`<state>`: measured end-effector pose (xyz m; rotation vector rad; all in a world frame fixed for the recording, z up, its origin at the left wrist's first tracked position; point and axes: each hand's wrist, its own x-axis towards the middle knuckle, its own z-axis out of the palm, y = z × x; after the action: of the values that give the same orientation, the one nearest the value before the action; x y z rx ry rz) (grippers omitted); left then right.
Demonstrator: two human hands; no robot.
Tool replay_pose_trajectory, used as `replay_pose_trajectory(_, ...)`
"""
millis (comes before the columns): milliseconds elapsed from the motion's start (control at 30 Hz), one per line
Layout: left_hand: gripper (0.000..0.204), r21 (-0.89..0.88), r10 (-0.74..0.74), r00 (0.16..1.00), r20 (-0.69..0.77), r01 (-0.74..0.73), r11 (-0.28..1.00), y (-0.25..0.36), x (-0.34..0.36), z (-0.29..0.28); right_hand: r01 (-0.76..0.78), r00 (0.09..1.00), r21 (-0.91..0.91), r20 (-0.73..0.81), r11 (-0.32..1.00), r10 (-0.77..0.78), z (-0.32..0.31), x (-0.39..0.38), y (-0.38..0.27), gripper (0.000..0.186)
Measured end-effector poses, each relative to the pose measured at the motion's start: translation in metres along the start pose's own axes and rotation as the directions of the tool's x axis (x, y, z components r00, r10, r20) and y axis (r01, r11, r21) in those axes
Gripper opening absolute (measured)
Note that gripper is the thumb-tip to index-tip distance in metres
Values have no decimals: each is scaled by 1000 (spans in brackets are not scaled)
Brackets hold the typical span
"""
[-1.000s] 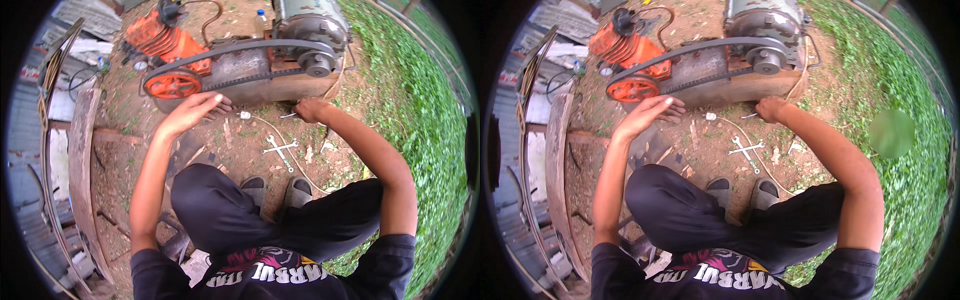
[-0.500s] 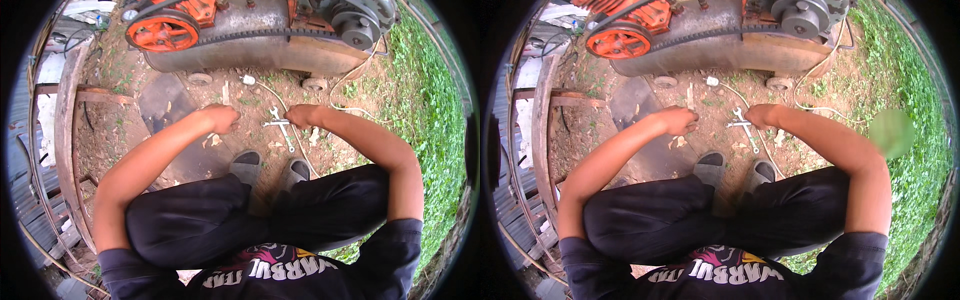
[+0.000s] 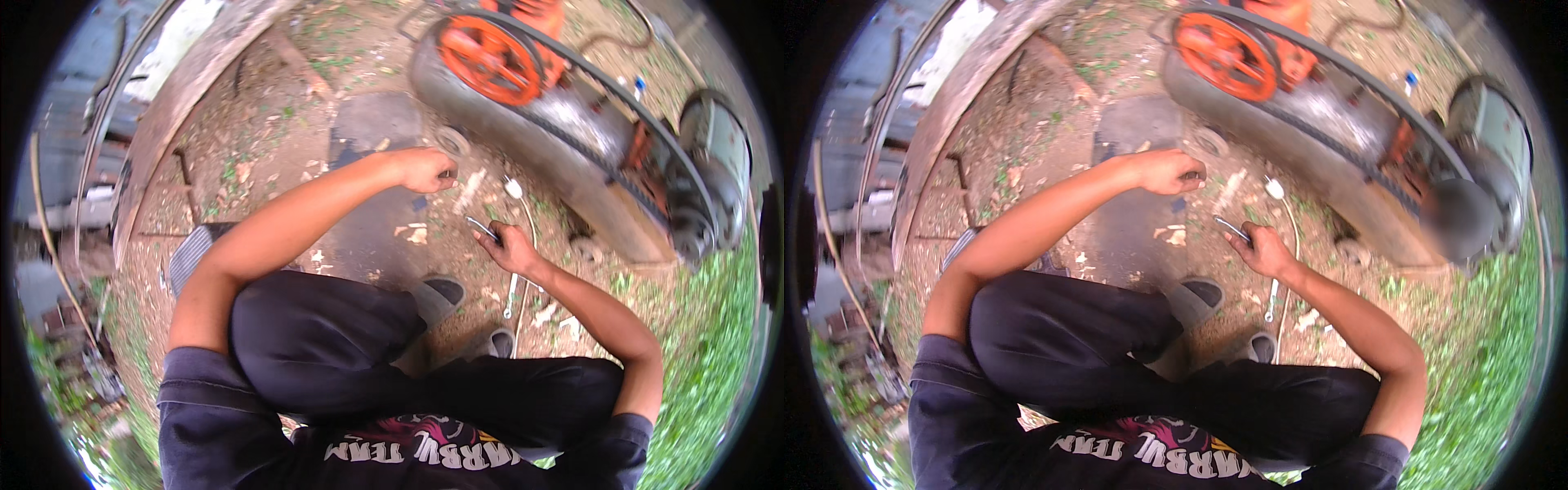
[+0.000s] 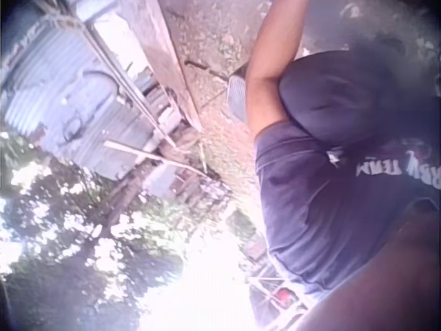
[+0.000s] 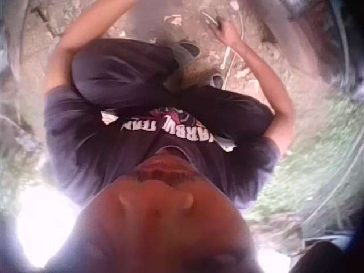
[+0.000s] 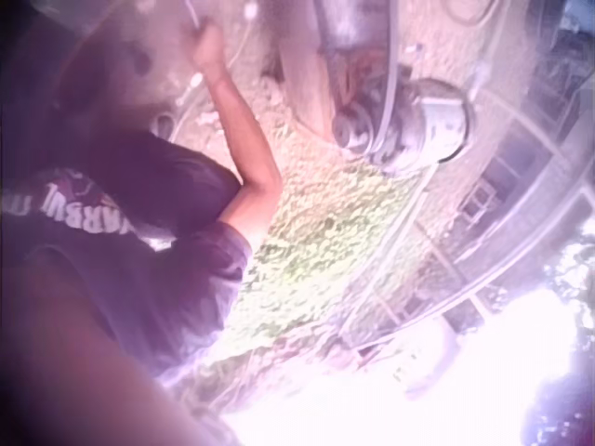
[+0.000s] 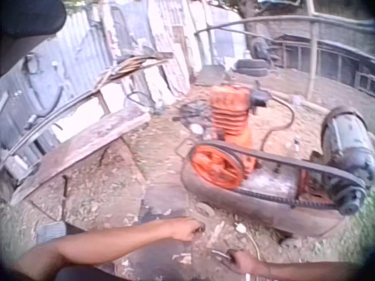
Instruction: The person removes a drive belt from an air compressor, unscrews a part from the motor housing, and handles a small metal component by hand before using a wrench on the compressor's frame.
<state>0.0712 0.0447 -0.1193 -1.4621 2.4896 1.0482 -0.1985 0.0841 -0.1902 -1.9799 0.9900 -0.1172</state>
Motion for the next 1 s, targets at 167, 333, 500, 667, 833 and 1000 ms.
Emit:
replay_pose_trajectory(167, 29, -29, -188, 933, -307, 188, 982, -47, -42, -25, -56, 998, 210, 5, 976, 56, 8, 74, -38, 49)
replay_pose_trajectory(333, 25, -92, -260, 550, -794, 314, 945, -69, -87, -86, 122, 992, 123, 27, 985, -126, 11, 116, -40, 48)
replay_pose_trajectory(500, 18, -142, -85, -158, -984, 395, 908, -150, -162, -172, 86, 988, 146, 114, 985, -103, 26, 119, -35, 49)
replay_pose_trajectory(667, 32, -160, -146, -85, -986, 749, 643, -232, -212, -226, 26, 984, 94, 175, 995, -42, 33, 112, -23, 50)
replay_pose_trajectory(833, 40, -523, -626, -165, -762, 727, 445, -259, -194, -236, -12, 980, 94, 200, 996, -7, 42, 108, 7, 48)
replay_pose_trajectory(1000, 35, -515, -573, -242, -783, 768, 379, -268, -202, -257, -28, 966, 65, 259, 998, 10, 50, 83, 27, 41)
